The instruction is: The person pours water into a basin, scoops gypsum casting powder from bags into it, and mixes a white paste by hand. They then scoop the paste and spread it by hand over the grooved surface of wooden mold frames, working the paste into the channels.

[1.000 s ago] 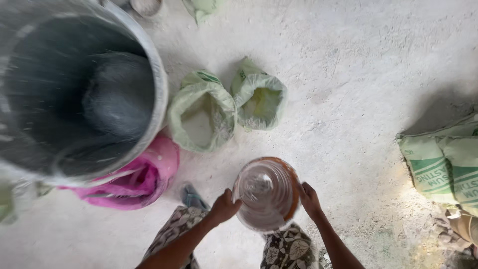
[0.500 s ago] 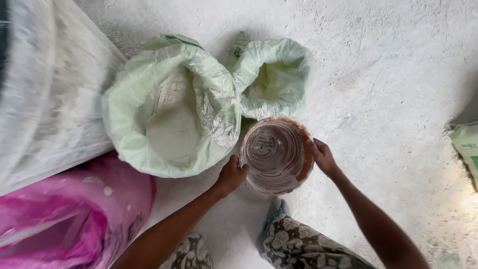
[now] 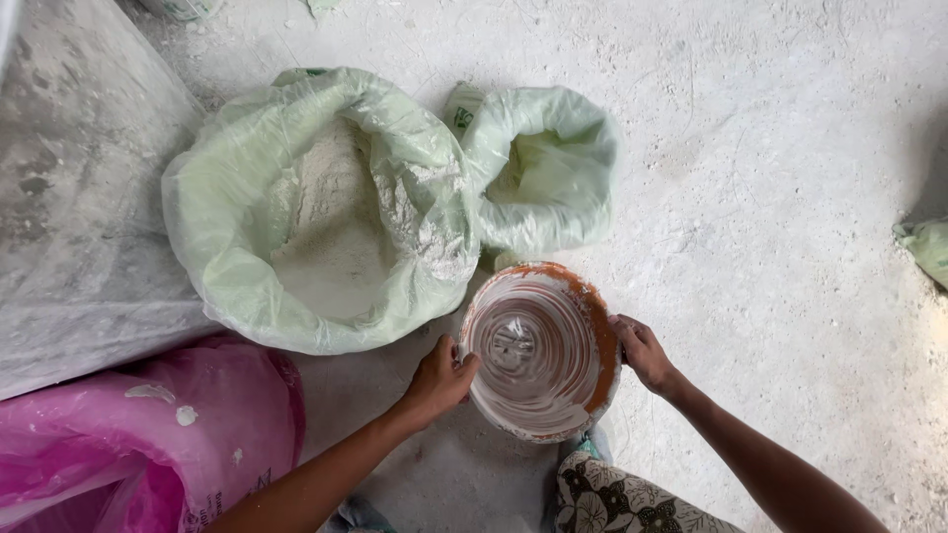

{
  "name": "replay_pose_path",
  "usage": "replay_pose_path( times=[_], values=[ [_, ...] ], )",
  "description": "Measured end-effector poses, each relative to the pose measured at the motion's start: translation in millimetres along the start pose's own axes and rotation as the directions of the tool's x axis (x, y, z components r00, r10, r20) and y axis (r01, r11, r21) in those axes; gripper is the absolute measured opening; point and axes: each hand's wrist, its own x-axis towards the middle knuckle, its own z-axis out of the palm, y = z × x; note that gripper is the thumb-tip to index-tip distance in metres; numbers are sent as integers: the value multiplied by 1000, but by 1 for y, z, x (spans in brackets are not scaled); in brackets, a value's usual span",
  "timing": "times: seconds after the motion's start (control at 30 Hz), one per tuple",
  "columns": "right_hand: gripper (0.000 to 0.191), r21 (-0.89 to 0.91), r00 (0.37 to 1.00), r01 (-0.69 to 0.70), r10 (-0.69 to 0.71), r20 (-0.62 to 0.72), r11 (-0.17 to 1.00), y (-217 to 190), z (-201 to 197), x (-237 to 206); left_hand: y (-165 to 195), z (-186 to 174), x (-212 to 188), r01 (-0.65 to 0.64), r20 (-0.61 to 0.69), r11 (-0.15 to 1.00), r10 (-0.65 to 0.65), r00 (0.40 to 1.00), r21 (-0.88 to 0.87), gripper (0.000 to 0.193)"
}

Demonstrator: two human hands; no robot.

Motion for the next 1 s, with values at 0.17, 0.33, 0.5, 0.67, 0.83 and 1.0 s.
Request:
replay_pose_path(
  times=[0.17, 0.33, 0.5, 0.67, 0.83, 1.0],
  values=[
    [65, -23, 984, 179, -179, 13, 984, 9, -3, 18, 1, -1, -3, 48, 45, 972, -39, 998, -231, 39],
    [67, -74, 997, 56, -52, 59, 996, -29, -4, 38, 18, -15, 7, 61, 10, 983, -60, 998, -173, 35],
    [100, -461, 990, -33, 93, 108, 887, -84, -25, 53, 19, -21, 12, -17, -28, 996, 19, 999, 88, 42],
    [96, 40, 990, 94, -97, 101, 995, -175, -27, 82, 23, -34, 15, 16, 77, 980, -32, 997, 200, 47],
    [61, 154, 992, 90, -103, 74, 984, -245, 29, 123, 43, -50, 5, -12, 27, 925, 2, 1000, 379, 58],
    [49, 347, 862, 474, -507, 8, 810, -313, 40, 161, 59, -63, -3, -6, 5, 893, 4, 1000, 450, 63]
  ],
)
